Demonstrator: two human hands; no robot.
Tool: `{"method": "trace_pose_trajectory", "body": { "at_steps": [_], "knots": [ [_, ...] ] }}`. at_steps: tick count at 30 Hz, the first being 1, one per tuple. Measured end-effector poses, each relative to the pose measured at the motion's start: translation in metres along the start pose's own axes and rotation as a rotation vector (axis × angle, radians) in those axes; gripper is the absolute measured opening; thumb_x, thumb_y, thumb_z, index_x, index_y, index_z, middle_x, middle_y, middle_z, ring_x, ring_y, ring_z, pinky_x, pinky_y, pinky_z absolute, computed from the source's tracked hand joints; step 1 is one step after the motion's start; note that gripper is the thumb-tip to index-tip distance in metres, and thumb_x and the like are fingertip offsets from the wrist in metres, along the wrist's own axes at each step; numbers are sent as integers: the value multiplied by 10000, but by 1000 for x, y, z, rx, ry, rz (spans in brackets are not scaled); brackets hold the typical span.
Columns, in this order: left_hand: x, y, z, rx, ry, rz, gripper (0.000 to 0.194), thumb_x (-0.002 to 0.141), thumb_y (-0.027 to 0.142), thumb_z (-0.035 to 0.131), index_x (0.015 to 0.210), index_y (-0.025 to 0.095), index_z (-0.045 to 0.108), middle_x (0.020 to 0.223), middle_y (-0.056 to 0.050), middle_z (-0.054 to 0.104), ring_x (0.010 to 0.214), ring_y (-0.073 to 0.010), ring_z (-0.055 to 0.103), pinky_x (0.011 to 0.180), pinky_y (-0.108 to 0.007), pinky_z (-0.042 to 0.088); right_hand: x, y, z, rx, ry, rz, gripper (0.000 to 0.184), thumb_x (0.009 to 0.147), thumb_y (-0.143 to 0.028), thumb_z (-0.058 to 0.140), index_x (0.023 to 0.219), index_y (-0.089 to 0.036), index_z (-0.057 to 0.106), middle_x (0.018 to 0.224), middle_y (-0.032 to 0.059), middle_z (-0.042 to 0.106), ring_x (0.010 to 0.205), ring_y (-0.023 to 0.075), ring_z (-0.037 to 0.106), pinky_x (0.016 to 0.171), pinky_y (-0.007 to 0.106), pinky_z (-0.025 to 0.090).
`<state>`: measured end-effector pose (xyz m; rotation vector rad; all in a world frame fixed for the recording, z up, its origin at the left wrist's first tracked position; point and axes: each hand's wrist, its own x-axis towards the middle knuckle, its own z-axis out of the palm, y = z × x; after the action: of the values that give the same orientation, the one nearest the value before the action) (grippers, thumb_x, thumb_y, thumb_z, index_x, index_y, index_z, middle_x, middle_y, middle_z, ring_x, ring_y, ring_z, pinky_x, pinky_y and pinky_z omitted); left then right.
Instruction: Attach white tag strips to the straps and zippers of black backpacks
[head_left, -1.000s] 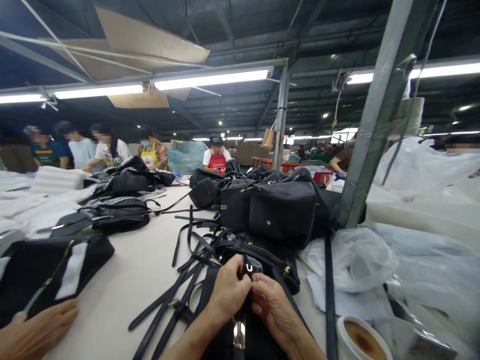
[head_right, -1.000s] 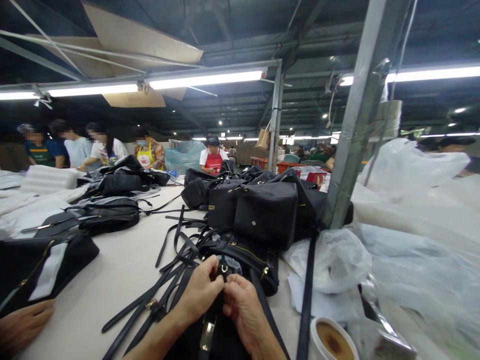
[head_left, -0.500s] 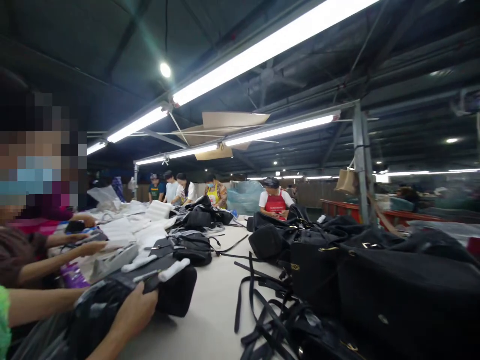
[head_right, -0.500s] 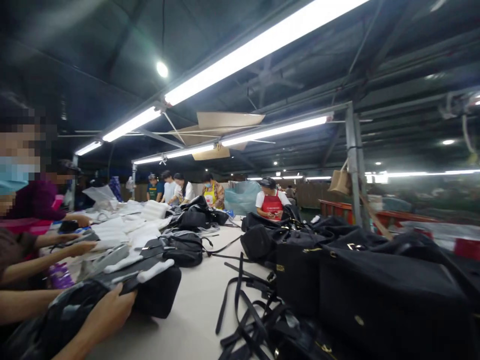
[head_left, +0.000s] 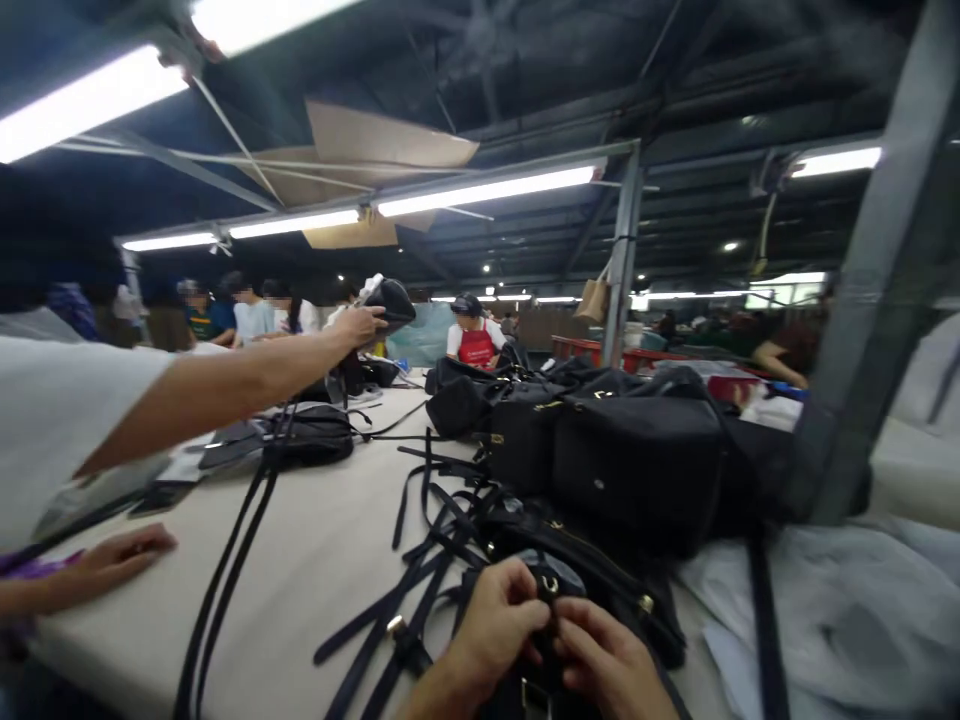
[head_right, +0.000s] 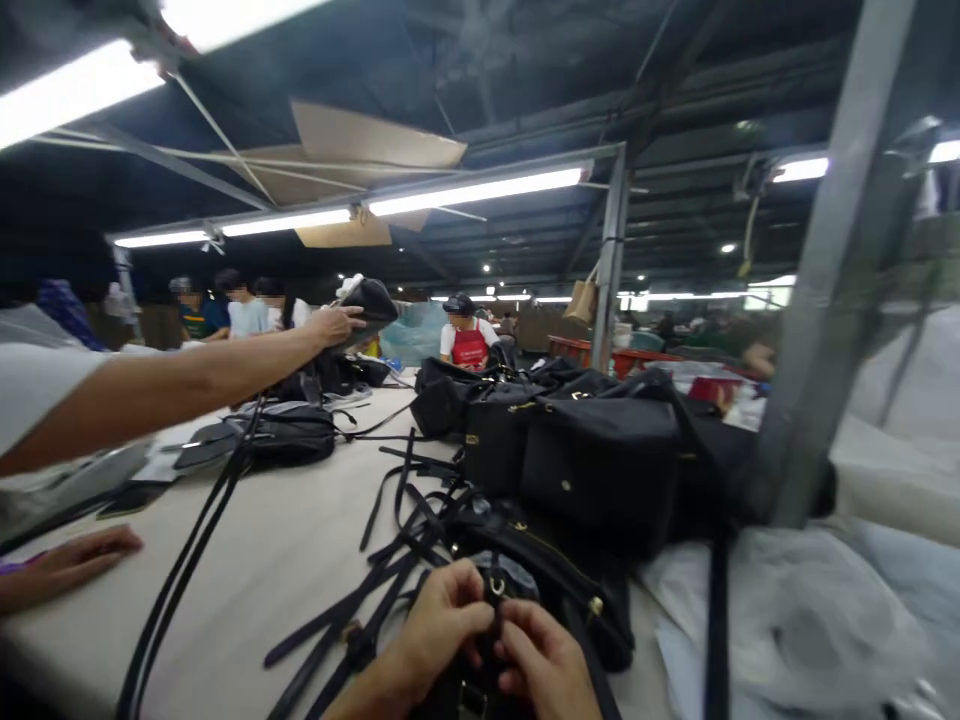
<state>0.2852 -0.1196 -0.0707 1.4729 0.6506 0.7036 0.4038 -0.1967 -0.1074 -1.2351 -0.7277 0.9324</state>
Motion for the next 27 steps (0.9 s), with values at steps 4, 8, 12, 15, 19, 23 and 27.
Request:
{"method": "trace_pose_trajectory", "body": {
  "at_steps": [4,8,12,15,19,23,27],
  "knots": [
    [3,1,1,-96,-59,-29,173,632,235,636,704,178,490,592,66,501,438,-44,428,413,-179,415,-3,-13,11,-10,1,-80,321,605,-450,811,696,-173,677,631,-8,631,507,101,504,436,202,387],
    [3,8,-5,-91,-73,-49,217,608,279,639,744,180,502,561,61,539,417,-56,474,422,-188,438,-3,-16,13,23,-73,-31,389,637,-506,796,758,-171,638,596,-12,613,469,84,468,385,171,298],
    [3,7,-3,-75,-103,-82,249,615,316,639,766,185,490,542,44,583,403,-75,514,415,-191,452,-4,-15,6,53,-89,25,331,685,-425,794,744,-162,601,609,-18,602,473,58,464,410,153,306],
    [4,6,-3,-65,-108,-94,248,617,316,648,758,185,491,553,52,576,399,-67,511,406,-180,449,-4,-16,4,94,-69,44,285,666,-345,790,750,-162,588,604,-32,568,502,69,481,401,149,303],
    [4,4,-3,-30,-81,-92,234,619,304,652,734,192,483,520,78,529,367,-57,468,376,-174,436,-1,-12,7,64,-31,15,287,647,-316,791,767,-163,580,584,-29,583,504,83,505,391,151,313],
    [1,5,-4,-19,-88,-99,203,620,286,608,755,193,489,523,65,554,364,-63,468,378,-180,439,1,-6,11,27,1,-30,362,626,-402,782,796,-165,566,571,-18,604,500,102,538,362,147,284],
    [-1,8,-5,-43,-118,-120,224,612,289,600,783,189,495,598,41,595,449,-83,545,444,-195,481,2,-3,13,7,43,-31,399,618,-423,732,866,-169,551,582,-10,600,520,132,568,353,147,241]
  ]
}}
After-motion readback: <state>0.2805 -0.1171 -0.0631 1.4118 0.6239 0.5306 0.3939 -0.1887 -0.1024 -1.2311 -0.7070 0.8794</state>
